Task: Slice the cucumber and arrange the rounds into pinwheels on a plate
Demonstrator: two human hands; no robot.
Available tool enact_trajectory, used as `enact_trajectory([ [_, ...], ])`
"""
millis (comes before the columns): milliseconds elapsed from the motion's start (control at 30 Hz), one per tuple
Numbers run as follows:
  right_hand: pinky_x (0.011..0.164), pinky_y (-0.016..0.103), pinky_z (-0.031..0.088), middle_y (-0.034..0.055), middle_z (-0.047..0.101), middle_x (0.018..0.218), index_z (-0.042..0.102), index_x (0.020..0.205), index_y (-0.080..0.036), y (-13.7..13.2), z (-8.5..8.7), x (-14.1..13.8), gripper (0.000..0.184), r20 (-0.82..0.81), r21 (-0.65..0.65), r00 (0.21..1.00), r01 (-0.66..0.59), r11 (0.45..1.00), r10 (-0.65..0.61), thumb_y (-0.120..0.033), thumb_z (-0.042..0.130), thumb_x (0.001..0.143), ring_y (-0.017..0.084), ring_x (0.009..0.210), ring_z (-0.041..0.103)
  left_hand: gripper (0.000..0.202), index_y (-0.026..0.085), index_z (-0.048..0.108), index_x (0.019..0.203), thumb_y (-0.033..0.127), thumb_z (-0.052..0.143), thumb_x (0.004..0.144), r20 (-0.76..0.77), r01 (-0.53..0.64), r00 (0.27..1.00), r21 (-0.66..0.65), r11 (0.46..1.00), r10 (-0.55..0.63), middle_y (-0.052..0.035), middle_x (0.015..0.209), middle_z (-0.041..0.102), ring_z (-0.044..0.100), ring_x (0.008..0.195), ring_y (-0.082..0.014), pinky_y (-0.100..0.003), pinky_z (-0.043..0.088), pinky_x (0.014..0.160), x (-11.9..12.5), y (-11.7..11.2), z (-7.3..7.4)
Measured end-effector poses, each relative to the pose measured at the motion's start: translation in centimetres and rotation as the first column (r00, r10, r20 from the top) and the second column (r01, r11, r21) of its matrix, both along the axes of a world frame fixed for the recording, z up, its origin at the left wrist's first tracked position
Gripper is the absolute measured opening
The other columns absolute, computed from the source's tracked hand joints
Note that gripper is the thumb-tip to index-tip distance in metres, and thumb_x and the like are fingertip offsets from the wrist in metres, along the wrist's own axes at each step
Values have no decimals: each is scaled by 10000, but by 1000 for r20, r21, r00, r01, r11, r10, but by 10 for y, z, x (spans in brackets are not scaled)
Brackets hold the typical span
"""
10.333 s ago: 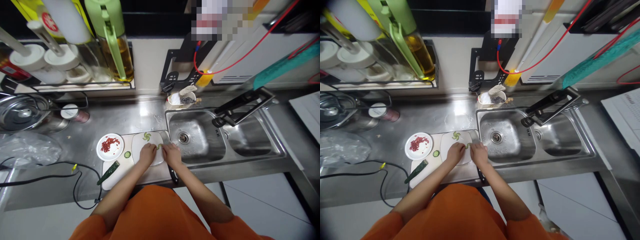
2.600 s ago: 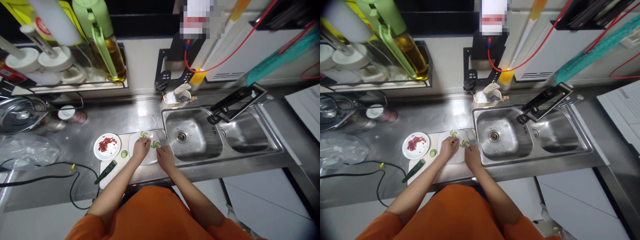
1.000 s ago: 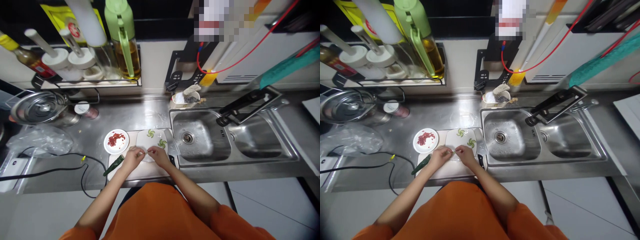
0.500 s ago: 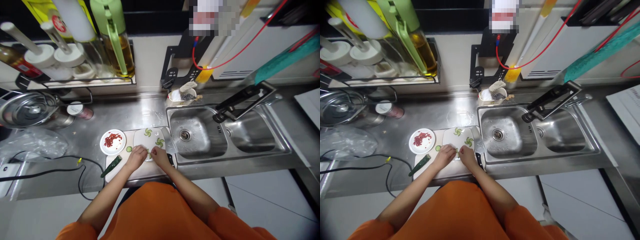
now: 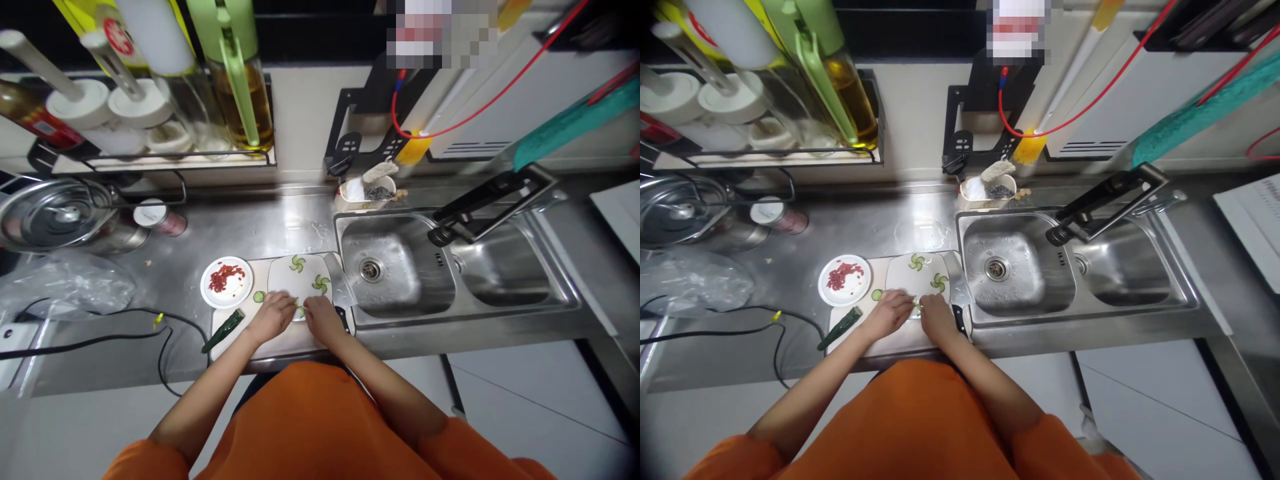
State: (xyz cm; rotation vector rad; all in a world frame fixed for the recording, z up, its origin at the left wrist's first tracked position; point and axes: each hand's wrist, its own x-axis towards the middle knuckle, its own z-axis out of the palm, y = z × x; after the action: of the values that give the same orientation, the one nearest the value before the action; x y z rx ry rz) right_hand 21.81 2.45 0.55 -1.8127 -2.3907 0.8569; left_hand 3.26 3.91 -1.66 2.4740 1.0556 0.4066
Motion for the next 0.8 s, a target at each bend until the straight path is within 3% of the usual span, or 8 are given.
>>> enact_trajectory([
  [100,849,333,354,82,599,1063,586,1035,-175,-9,3,10,231,-55,106,981,-178,978,185,-119,472,842,215,989,439,282,211,634,1089,239,423,903,-6,3,1000,-8,1000,-3,-95,1152,619,477,1115,-228,-433,369,917,-1,-2,-2],
  [167,839,346,360,79,582,1118,580,1088,-199,-15,5,14,268,-53,129,969,-231,964,240,-141,478,847,228,1026,410,289,216,627,1109,244,426,903,-13,5,1000,-20,1000,-5,-95,1166,612,472,1122,-232,-439,372,917,-2,-3,-3],
  [500,767,351,366,88,591,1074,591,1060,-207,-20,10,14,233,13,113,964,-264,958,264,-187,481,856,251,1027,409,291,232,619,1129,259,444,897,-9,14,1000,-68,998,-15,-100,1172,607,470,1134,-239,-451,373,926,-2,-5,-1],
  [800,813,357,358,86,592,1084,589,1058,-212,-18,10,16,227,1,94,962,-273,957,275,-185,461,872,250,1095,397,295,232,622,1125,258,430,902,-12,13,1000,-60,998,-13,-97,1168,612,469,1126,-239,-451,371,920,0,-4,1],
])
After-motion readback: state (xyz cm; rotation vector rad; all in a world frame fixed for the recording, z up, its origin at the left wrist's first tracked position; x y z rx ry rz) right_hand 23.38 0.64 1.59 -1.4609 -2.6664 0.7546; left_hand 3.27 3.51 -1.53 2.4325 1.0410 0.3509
